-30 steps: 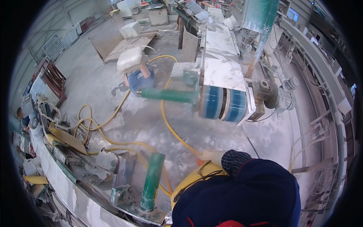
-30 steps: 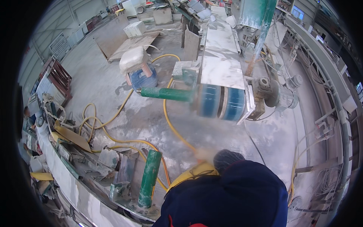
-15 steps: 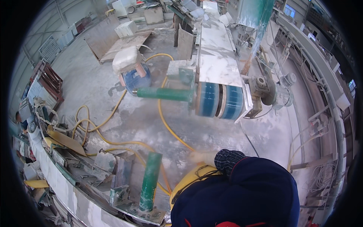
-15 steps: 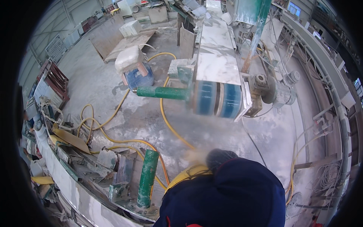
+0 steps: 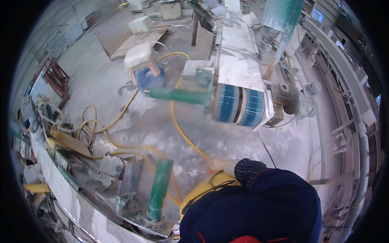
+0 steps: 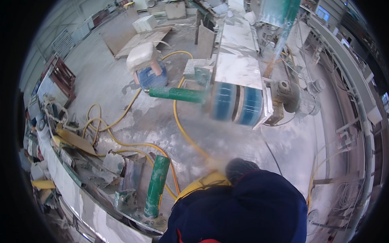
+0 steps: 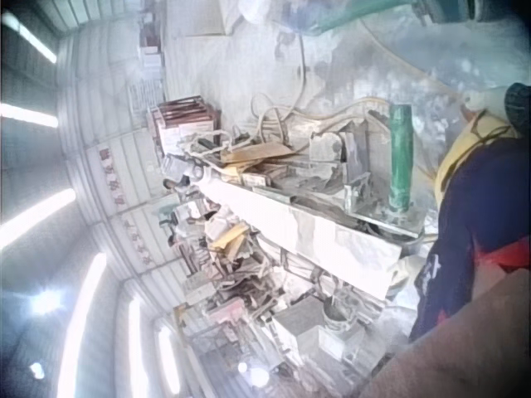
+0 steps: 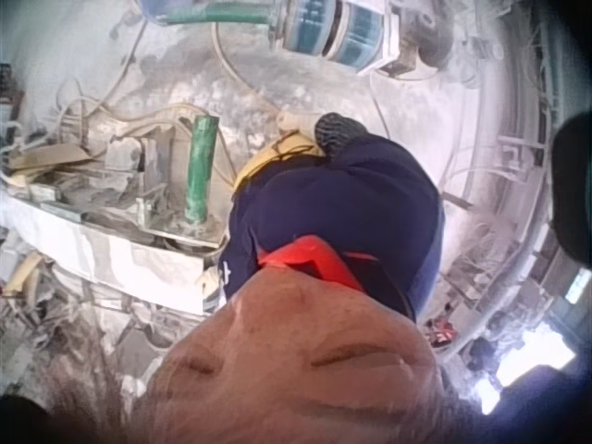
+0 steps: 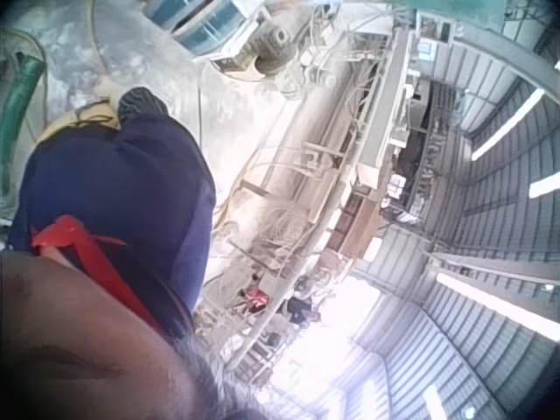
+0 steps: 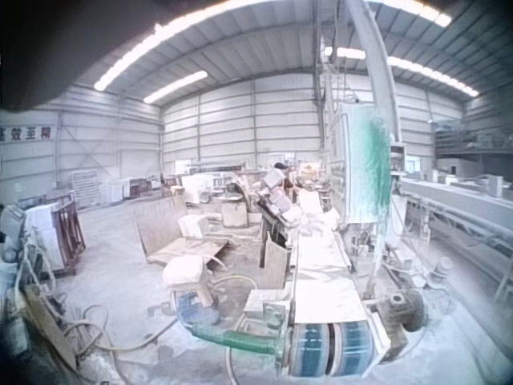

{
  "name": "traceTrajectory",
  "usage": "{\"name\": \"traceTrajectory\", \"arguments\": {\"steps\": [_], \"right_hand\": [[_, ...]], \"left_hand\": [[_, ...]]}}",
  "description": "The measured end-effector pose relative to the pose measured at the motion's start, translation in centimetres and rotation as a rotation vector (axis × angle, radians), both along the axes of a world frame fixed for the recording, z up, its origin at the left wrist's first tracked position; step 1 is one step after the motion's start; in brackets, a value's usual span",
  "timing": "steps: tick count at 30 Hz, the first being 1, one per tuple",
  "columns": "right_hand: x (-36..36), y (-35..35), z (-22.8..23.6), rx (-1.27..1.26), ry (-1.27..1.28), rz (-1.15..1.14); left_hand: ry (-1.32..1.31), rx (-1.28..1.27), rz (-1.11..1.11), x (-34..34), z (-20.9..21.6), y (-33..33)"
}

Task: The person repeatedly wipes the surface of a large white stone slab on a conveyor using a handheld tool, moving back and forth along the slab as it advances. Other workers are visible in the background handling similar slabs.

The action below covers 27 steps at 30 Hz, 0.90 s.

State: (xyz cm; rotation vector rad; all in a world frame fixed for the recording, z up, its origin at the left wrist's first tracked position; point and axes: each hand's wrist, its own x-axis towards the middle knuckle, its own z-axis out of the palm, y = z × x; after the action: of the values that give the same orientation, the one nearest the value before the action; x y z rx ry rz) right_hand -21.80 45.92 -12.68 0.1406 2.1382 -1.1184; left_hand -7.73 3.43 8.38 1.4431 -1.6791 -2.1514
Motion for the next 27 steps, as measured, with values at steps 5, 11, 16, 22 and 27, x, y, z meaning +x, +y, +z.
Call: {"name": "traceTrajectory", "arguments": {"steps": [5, 11, 16, 22, 27], "right_hand": [[-1.1, -1.2, 1.5, 0.0, 0.001, 0.02], [-1.7, -2.1, 0.8, -0.052, 0.071, 0.016], [-2.4, -3.2, 3.3, -0.041, 0.127, 0.031], [-3.6, -1.4, 8.4, -0.247, -0.257, 0.079], [-3.5, 0.4, 8.3, -0.065, -0.187, 0.124]], "left_hand": [[0.022, 0.008, 0.057, 1.0, 0.0, -0.7], [0.05, 0.01, 0.135, 2.2, -0.1, -1.9], [0.148, 0.01, 0.287, 4.6, 0.8, -5.2], [0.46, 0.009, 0.754, 15.0, 2.4, -8.7], [0.705, 0.059, 1.017, 19.2, 3.5, -5.9]]}}
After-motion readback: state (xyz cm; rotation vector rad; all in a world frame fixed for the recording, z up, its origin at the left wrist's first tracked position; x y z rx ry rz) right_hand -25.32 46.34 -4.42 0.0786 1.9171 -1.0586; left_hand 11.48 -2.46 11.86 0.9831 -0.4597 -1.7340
